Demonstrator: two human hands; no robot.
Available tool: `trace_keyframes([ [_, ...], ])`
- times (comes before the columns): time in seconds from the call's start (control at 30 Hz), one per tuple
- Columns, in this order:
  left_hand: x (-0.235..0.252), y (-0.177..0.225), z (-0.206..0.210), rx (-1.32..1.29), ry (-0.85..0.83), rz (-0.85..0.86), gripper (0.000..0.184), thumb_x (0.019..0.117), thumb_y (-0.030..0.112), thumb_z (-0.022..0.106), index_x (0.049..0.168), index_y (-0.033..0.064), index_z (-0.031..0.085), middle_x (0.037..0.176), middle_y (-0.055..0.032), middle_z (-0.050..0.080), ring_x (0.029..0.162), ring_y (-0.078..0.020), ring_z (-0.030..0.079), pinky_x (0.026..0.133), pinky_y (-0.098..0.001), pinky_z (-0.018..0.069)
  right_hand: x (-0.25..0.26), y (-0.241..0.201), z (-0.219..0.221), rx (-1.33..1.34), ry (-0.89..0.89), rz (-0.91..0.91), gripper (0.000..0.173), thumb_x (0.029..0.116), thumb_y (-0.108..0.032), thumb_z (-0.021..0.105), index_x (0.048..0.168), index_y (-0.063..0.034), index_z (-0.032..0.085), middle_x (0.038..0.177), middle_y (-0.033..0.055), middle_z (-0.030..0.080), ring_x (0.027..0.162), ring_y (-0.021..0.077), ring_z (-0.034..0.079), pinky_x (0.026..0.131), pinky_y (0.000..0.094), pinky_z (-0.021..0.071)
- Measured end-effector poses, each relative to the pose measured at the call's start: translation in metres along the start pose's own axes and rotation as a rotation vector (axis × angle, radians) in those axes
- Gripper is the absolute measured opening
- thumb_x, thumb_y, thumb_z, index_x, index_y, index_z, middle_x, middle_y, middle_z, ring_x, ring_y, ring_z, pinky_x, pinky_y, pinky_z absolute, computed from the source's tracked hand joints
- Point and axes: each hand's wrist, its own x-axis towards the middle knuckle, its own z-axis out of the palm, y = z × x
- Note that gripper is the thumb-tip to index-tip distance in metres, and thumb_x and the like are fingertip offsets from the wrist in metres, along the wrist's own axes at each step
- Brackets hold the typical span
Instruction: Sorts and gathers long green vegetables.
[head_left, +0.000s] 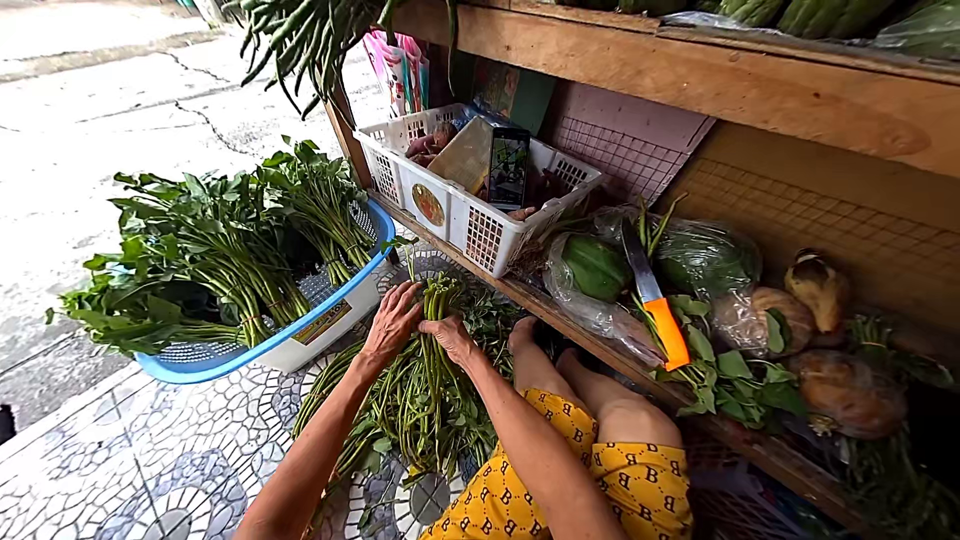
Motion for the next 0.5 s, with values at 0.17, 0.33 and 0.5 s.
trace_keyframes([
  [0.17, 0.003, -0.023, -0.06, 0.09, -0.17, 0.193, 0.025, 0.1003, -0.003, 0.054, 0.113, 0.0019, 0.075, 0.114, -0.0184, 0.073, 0.12, -0.041, 0.065, 0.113, -0.0682, 0.0345, -0.001, -0.013, -0.006, 0.08, 0.025, -0.01, 0.02, 0.0882, -0.002, 0.077, 0.102, 0.006, 0.065, 0.083, 0.0086, 0.071, 0.065, 0.0099, 0.065, 0.064, 0.025, 0.0564],
  [0.33, -0.022, -0.04, -0.179, 0.202, -0.343, -0.007, 0.022, 0.0992, 0.002, 0.061, 0.114, 0.0047, 0.076, 0.094, -0.0242, 0.07, 0.094, -0.0448, 0.07, 0.09, -0.0618, 0.0533, 0.016, -0.018, -0.034, 0.185, 0.241, -0.03, 0.017, 0.0898, 0.002, 0.075, 0.097, 0.008, 0.061, 0.072, 0.0086, 0.066, 0.059, 0.011, 0.064, 0.06, 0.023, 0.0568],
  [0.5, -0.072, -0.049, -0.295, 0.329, -0.341, -0.591, 0.026, 0.1029, 0.016, 0.063, 0.127, 0.0164, 0.074, 0.107, -0.0231, 0.071, 0.093, -0.0456, 0.068, 0.079, -0.0688, 0.0498, 0.021, -0.014, -0.039, 0.096, 0.273, -0.051, 0.019, 0.0865, 0.003, 0.078, 0.096, 0.0085, 0.063, 0.072, 0.0098, 0.065, 0.06, 0.0113, 0.063, 0.061, 0.0233, 0.0567],
])
